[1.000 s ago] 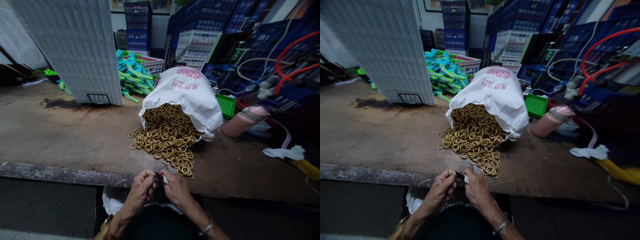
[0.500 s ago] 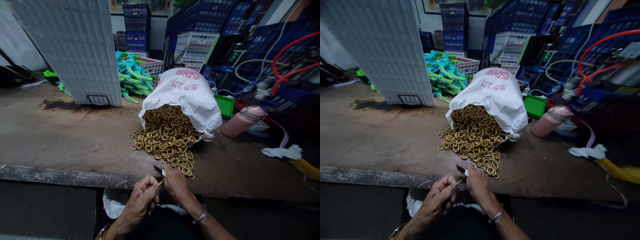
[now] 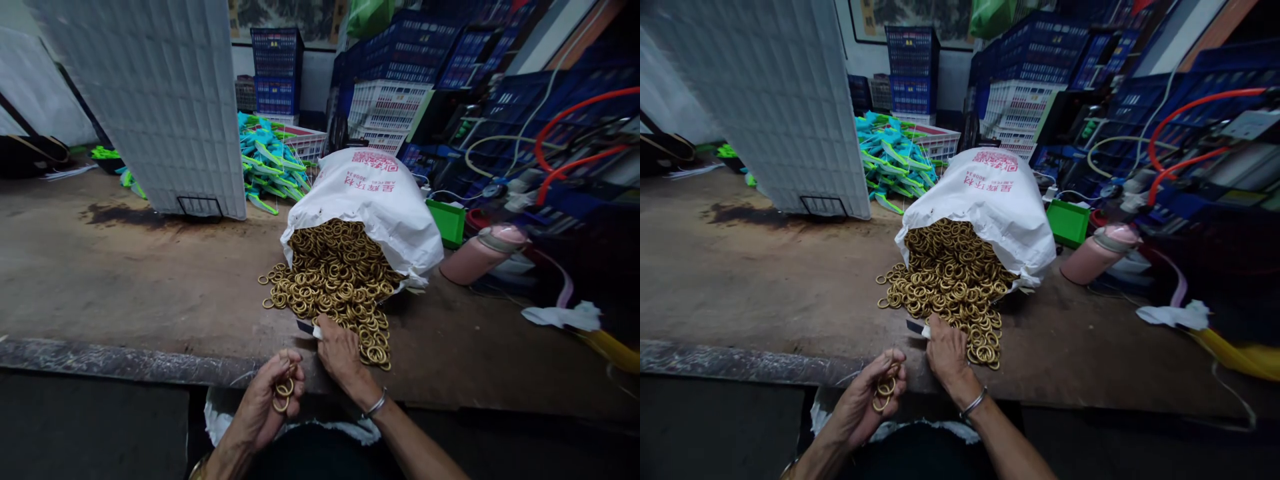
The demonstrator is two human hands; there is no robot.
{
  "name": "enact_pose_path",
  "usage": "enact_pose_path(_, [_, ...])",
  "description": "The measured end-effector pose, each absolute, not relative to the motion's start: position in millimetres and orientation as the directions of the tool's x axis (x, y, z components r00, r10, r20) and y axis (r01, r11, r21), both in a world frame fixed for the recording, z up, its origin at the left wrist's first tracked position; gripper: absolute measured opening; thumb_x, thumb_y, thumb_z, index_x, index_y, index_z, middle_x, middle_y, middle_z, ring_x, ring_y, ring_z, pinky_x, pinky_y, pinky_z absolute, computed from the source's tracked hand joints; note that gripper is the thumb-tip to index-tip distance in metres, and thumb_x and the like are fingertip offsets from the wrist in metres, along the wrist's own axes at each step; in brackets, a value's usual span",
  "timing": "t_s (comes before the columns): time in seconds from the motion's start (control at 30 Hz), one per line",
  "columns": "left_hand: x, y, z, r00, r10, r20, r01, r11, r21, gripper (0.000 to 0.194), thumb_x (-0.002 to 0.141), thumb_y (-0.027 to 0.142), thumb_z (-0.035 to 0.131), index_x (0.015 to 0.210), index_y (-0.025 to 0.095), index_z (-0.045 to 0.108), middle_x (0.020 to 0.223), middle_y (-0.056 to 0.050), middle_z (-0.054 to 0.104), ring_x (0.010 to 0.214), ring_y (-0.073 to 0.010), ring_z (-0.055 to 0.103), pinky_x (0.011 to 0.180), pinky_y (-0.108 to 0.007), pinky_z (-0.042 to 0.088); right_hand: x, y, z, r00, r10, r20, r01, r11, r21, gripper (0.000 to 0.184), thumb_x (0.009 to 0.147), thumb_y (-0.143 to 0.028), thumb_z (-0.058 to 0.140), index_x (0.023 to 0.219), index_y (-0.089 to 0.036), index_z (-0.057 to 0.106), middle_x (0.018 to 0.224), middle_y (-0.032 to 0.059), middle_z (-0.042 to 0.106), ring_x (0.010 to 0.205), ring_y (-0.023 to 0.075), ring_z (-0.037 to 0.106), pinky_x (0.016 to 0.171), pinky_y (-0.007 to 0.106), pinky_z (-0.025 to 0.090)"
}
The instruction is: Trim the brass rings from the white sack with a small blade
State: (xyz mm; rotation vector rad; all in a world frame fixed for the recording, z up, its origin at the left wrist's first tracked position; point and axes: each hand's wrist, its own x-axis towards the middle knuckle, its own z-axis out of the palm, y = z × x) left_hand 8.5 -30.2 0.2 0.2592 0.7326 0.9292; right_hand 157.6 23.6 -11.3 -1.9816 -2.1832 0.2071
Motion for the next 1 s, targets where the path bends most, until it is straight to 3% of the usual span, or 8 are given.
enact_pose_path(0.13, [7.7, -22.3, -0.2, 0.382, 0.807, -0.45, -0.667, 0.578, 0.47, 0.019, 0.074, 0.031, 0.059, 0.07, 0.013, 0.053, 0.07, -0.002, 0.054, 0.057, -0.0086, 0.052, 0.039, -0.014, 0.032, 166.6, 24.9, -7.1, -0.126, 0.99, 0.057, 0.903, 0.138, -0.407, 0.024, 0.069, -0.006, 0.04, 0.086, -0.019, 0.051, 0.07, 0.0015, 0.06, 0.061, 0.0134, 0.052, 0.056, 0.023, 0.027])
enact_pose_path(0.23, [10.7, -13.3, 3.3, 0.343, 0.832, -0.436, -0.637, 0.547, 0.543, 0.019, 0.071, 0.029, 0.063, 0.068, 0.014, 0.051, 0.068, -0.001, 0.054, 0.055, -0.0078, 0.051, 0.039, -0.014, 0.032, 170.3, 23.5, 0.5, -0.149, 0.986, 0.078, 0.769, 0.165, -0.618, 0.014, 0.077, -0.014, 0.036, 0.08, -0.019, 0.049, 0.065, -0.0009, 0.055, 0.058, 0.0118, 0.049, 0.056, 0.022, 0.031])
enact_pose_path(0.37, [18.0, -3.7, 3.5, 0.266, 0.869, -0.417, -0.545, 0.492, 0.678, 0.025, 0.066, 0.033, 0.066, 0.078, 0.016, 0.052, 0.066, 0.001, 0.053, 0.051, -0.0078, 0.05, 0.037, -0.014, 0.033, 170.3, 16.8, 10.3, -0.192, 0.98, 0.054, 0.589, 0.159, -0.793, 0.022, 0.085, -0.029, 0.032, 0.071, -0.02, 0.046, 0.059, -0.0031, 0.049, 0.055, 0.0107, 0.045, 0.054, 0.021, 0.033])
enact_pose_path(0.5, [25.1, -0.9, 0.5, 0.142, 0.911, -0.387, -0.335, 0.413, 0.847, 0.034, 0.067, 0.04, 0.062, 0.09, 0.017, 0.052, 0.056, 0.006, 0.05, 0.041, -0.0054, 0.042, 0.033, -0.014, 0.029, 169.9, 10.6, 12.8, -0.238, 0.971, 0.015, 0.51, 0.138, -0.849, 0.024, 0.085, -0.034, 0.034, 0.07, -0.02, 0.046, 0.057, -0.0041, 0.047, 0.055, 0.0102, 0.043, 0.053, 0.021, 0.033])
enact_pose_path(0.63, [29.2, -1.0, 2.2, 0.148, 0.912, -0.383, -0.165, 0.404, 0.9, 0.027, 0.069, 0.042, 0.059, 0.072, 0.016, 0.051, 0.046, 0.008, 0.041, 0.035, -0.0034, 0.031, 0.034, -0.015, 0.024, 167.9, 8.5, 7.3, -0.231, 0.971, -0.059, 0.449, 0.052, -0.892, 0.025, 0.083, -0.036, 0.037, 0.067, -0.019, 0.046, 0.055, -0.0047, 0.045, 0.053, 0.0095, 0.042, 0.053, 0.021, 0.033])
enact_pose_path(0.83, [33.6, -3.3, 1.0, 0.166, 0.934, -0.316, -0.145, 0.34, 0.929, 0.026, 0.07, 0.04, 0.057, 0.067, 0.016, 0.048, 0.047, 0.008, 0.041, 0.037, -0.0029, 0.029, 0.036, -0.015, 0.021, 162.7, 10.6, -5.1, -0.115, 0.973, -0.199, 0.337, -0.15, -0.93, 0.023, 0.08, -0.035, 0.04, 0.064, -0.019, 0.044, 0.049, -0.0062, 0.042, 0.047, 0.0084, 0.037, 0.048, 0.02, 0.031])
enact_pose_path(1.0, [33.7, -6.7, -0.9, 0.229, 0.9, -0.372, -0.145, 0.409, 0.901, 0.03, 0.072, 0.044, 0.054, 0.065, 0.017, 0.044, 0.046, 0.008, 0.041, 0.034, -0.0026, 0.029, 0.034, -0.015, 0.02, 160.0, 11.1, -0.3, -0.099, 0.983, -0.151, 0.328, -0.111, -0.938, 0.018, 0.077, -0.031, 0.043, 0.064, -0.019, 0.044, 0.053, -0.006, 0.041, 0.05, 0.0087, 0.038, 0.049, 0.02, 0.031])
